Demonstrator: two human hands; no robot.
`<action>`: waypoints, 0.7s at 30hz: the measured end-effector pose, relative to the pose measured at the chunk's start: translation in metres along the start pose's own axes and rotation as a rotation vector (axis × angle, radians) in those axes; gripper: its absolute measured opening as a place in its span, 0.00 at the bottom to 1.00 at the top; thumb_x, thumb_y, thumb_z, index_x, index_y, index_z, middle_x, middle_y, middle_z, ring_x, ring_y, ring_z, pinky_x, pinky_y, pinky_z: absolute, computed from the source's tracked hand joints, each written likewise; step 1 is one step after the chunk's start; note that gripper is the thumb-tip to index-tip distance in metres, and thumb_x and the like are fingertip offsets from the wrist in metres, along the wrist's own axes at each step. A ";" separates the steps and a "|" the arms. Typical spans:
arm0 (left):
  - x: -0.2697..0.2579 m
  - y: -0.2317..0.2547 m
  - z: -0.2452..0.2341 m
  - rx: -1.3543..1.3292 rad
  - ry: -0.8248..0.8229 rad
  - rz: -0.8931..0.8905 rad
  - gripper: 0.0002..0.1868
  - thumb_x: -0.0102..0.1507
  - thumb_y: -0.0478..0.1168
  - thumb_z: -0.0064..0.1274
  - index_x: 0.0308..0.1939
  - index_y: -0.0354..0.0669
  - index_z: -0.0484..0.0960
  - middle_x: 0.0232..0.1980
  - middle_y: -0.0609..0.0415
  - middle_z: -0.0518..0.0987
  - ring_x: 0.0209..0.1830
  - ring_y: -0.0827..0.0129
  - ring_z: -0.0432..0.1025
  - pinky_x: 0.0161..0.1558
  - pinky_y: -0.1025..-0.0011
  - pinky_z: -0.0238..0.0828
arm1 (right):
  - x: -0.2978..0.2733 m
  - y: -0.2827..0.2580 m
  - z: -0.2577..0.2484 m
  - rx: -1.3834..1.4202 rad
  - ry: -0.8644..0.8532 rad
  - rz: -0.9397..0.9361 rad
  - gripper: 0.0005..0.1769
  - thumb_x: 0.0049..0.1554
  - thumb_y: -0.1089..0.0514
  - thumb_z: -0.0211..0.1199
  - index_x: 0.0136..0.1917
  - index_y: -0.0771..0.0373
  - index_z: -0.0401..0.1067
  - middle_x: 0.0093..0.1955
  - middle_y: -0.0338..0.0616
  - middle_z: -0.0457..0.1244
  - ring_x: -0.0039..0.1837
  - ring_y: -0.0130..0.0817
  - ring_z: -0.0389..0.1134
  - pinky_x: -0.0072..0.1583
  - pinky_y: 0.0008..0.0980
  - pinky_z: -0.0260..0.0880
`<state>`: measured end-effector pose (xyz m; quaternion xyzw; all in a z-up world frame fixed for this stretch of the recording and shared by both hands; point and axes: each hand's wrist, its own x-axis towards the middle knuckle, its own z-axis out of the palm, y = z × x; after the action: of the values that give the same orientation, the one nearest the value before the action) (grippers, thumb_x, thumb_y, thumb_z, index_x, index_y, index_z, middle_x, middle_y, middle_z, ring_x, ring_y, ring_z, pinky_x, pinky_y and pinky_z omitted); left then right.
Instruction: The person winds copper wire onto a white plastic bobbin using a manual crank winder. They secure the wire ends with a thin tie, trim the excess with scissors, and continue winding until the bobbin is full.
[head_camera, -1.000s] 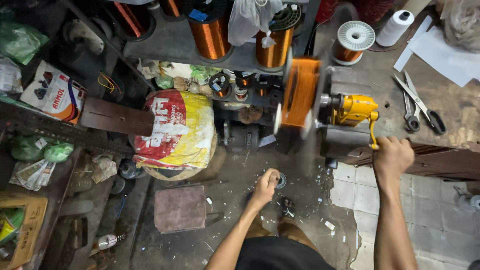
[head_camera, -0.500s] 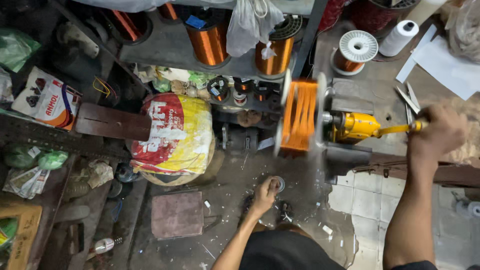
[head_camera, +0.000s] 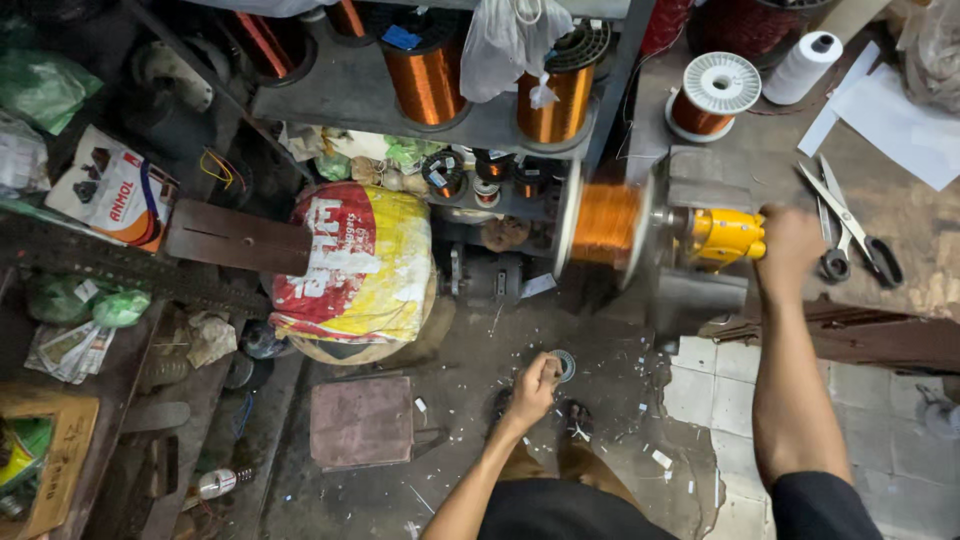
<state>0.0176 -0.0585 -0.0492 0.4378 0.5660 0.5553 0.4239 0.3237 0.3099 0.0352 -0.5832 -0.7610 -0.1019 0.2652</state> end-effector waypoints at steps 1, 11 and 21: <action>-0.002 -0.001 0.000 -0.004 -0.002 -0.011 0.15 0.74 0.46 0.40 0.41 0.40 0.74 0.24 0.62 0.67 0.22 0.79 0.60 0.25 0.74 0.57 | -0.013 -0.003 0.003 0.008 0.024 -0.013 0.09 0.60 0.54 0.63 0.42 0.58 0.81 0.39 0.55 0.67 0.43 0.56 0.69 0.43 0.49 0.67; -0.009 -0.013 -0.007 0.106 0.020 0.099 0.16 0.75 0.46 0.41 0.40 0.39 0.75 0.24 0.58 0.69 0.23 0.76 0.63 0.27 0.72 0.61 | -0.114 -0.032 -0.098 -0.113 -0.025 -0.098 0.06 0.57 0.60 0.62 0.43 0.53 0.79 0.40 0.41 0.68 0.45 0.46 0.67 0.47 0.41 0.65; 0.013 -0.005 0.000 0.111 0.085 0.061 0.13 0.73 0.44 0.43 0.42 0.40 0.78 0.25 0.54 0.73 0.23 0.74 0.68 0.27 0.70 0.65 | -0.057 -0.028 -0.154 -0.161 0.222 -0.065 0.06 0.53 0.63 0.64 0.41 0.51 0.76 0.41 0.38 0.65 0.45 0.40 0.62 0.51 0.37 0.56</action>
<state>0.0142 -0.0455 -0.0544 0.4537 0.5998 0.5538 0.3572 0.3518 0.1823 0.1389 -0.5628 -0.7348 -0.2354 0.2966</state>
